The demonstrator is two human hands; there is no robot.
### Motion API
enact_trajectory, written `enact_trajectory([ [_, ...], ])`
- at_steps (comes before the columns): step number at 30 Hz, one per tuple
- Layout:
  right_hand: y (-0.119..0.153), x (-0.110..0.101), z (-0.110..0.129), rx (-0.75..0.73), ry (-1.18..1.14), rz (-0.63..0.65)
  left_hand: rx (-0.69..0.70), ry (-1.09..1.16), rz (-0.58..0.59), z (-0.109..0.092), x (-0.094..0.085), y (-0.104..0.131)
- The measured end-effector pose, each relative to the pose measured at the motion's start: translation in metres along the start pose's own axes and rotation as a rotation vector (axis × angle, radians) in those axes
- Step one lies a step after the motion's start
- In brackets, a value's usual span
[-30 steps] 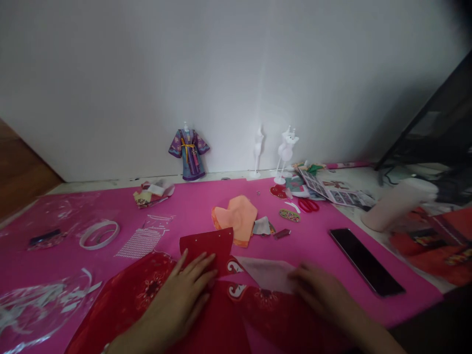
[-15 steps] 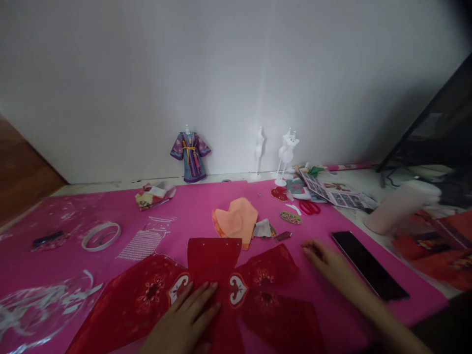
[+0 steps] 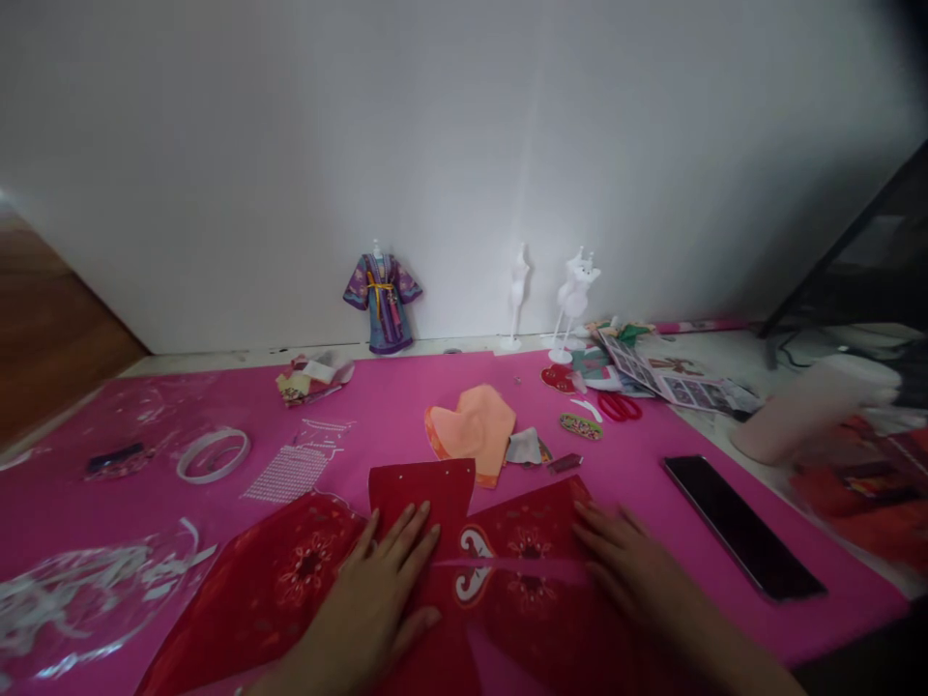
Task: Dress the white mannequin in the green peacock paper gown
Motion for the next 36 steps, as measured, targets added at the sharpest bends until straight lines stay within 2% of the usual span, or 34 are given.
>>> enact_trajectory([
  [4,0.031,-0.008,0.001,0.068,-0.020,-0.109,-0.028,-0.057,0.006,0.001,-0.005,0.013],
  [8,0.048,-0.008,0.008,0.208,-0.094,-0.114,-0.061,-0.114,-0.036,0.005,-0.004,0.032],
  [11,0.047,-0.002,0.014,0.282,-0.131,-0.110,-0.084,-0.152,-0.068,0.006,0.003,0.046],
  [14,0.043,0.001,0.017,0.265,-0.165,-0.110,-0.064,-0.165,-0.086,0.003,0.009,0.057],
  [17,0.045,0.001,0.010,0.311,-0.255,-0.067,-0.034,-0.155,-0.039,0.001,0.016,0.065],
  [20,0.048,-0.002,0.000,0.431,-0.366,-0.028,-0.049,-0.137,-0.002,0.001,0.025,0.070],
  [24,0.041,-0.012,-0.009,0.533,-0.427,-0.165,-0.082,-0.106,0.010,0.000,0.031,0.071],
  [27,0.034,-0.015,-0.009,0.502,-0.404,-0.240,-0.066,-0.120,-0.042,-0.004,0.023,0.070],
  [30,0.032,-0.017,-0.007,0.416,-0.265,-0.245,-0.039,-0.172,-0.104,-0.009,0.008,0.068],
  [33,0.026,-0.017,0.004,0.263,-0.094,-0.265,-0.050,-0.187,-0.136,-0.013,-0.002,0.058],
  [36,0.010,-0.008,0.023,0.088,0.019,-0.209,-0.037,-0.146,-0.120,-0.021,-0.001,0.041],
])
Point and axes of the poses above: each hand's wrist, its own y-axis away from the middle knuckle, its own x-axis out of the palm, z = x × y, the point moved 4 cm from there along -y, towards the middle knuckle, and after that the axes turned 12 degrees about -x, right-handed, at the moved point
